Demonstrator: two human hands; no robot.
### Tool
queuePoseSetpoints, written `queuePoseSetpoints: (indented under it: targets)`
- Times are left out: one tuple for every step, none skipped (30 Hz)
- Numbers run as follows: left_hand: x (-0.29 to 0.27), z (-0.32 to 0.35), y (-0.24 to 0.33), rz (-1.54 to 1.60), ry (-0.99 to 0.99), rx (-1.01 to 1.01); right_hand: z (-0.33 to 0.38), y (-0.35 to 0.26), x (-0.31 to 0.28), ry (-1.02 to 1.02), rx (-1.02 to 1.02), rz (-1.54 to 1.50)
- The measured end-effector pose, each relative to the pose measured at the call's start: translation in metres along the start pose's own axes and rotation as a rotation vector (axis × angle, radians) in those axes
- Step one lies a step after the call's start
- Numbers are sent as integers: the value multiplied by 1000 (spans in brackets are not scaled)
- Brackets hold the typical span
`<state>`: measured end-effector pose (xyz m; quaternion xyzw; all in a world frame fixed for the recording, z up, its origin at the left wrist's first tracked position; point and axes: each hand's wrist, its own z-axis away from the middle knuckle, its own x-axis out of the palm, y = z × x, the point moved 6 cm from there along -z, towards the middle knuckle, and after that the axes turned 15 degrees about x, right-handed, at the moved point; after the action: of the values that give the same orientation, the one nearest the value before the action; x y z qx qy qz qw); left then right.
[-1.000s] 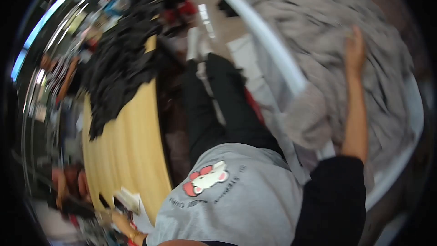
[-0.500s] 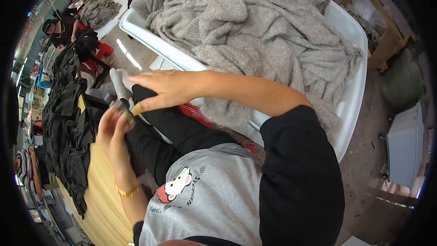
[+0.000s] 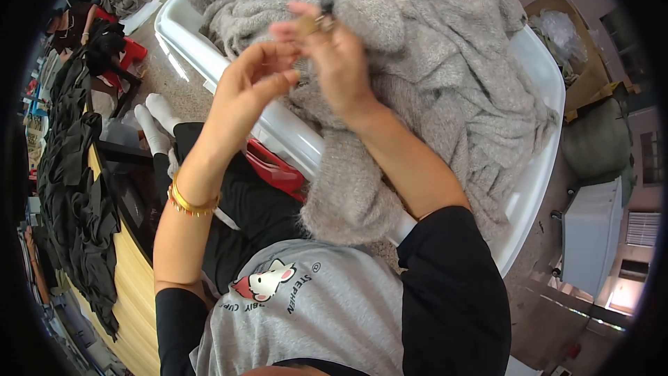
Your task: Trimming loose threads from a grey garment using thread nippers.
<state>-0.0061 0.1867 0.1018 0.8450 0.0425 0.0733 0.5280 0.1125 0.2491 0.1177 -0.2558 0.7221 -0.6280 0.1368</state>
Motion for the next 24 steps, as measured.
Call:
queuePoseSetpoints:
  targets:
    - [-4,-12,-13,-128,-76,7,-7,-2,-10,1,7,5]
    - [-7,-27,-20,-120,-72,2,-12,-3,-31,114,-1,-63]
    - [-13,-40,-28,-6,16,-98,-16,-5,-51,228,-11,-133]
    - [-19,-52,-38,110,106,-195,-22,-3,-64,228,-7,-128]
    - [-22,-66,-47,118,108,-197,-25,1,-81,275,-20,-164]
    - [-24,-77,-58,105,137,-234,-27,5,-97,324,-35,-198]
    - [-27,-86,-67,92,166,-271,-28,8,-107,325,-33,-187]
    - [-25,-95,-71,102,167,-270,-30,13,-114,335,33,-149]
    - [-24,-99,-78,61,179,-332,-32,19,-119,343,98,-110]
    - [-25,-104,-83,19,193,-395,-34,22,-123,342,99,-99]
    - [-30,-111,-95,57,197,-298,-37,26,-120,331,116,-76]
    - [-31,-115,-97,68,201,-299,-36,27,-119,330,132,-52]
    - [-32,-117,-97,155,223,-264,-35,27,-117,327,136,-41]
    - [-34,-119,-91,238,241,-225,-34,24,-114,341,111,-15]
    - [-39,-115,-87,242,246,-221,-33,21,-109,353,87,10]
    - [-44,-107,-80,442,260,-161,-31,18,-105,347,87,14]
    - [-51,-98,-65,638,270,-96,-25,7,-96,355,63,207]
    - [-61,-85,-52,634,282,-88,-22,-2,-84,355,39,399]
    - [-70,-73,-32,680,217,-13,-18,-9,-68,317,0,469]
    - [-81,-58,-10,718,158,66,-19,-12,-53,293,-3,465]
    - [-98,-43,0,758,173,83,-18,-18,-36,279,-107,653]
    - [-117,-27,12,796,189,101,-17,-24,-17,261,-216,837]
    - [-136,-7,30,841,203,145,-18,-30,-2,281,-218,1061]
    - [-153,9,44,880,221,193,-19,-32,6,270,-217,1054]
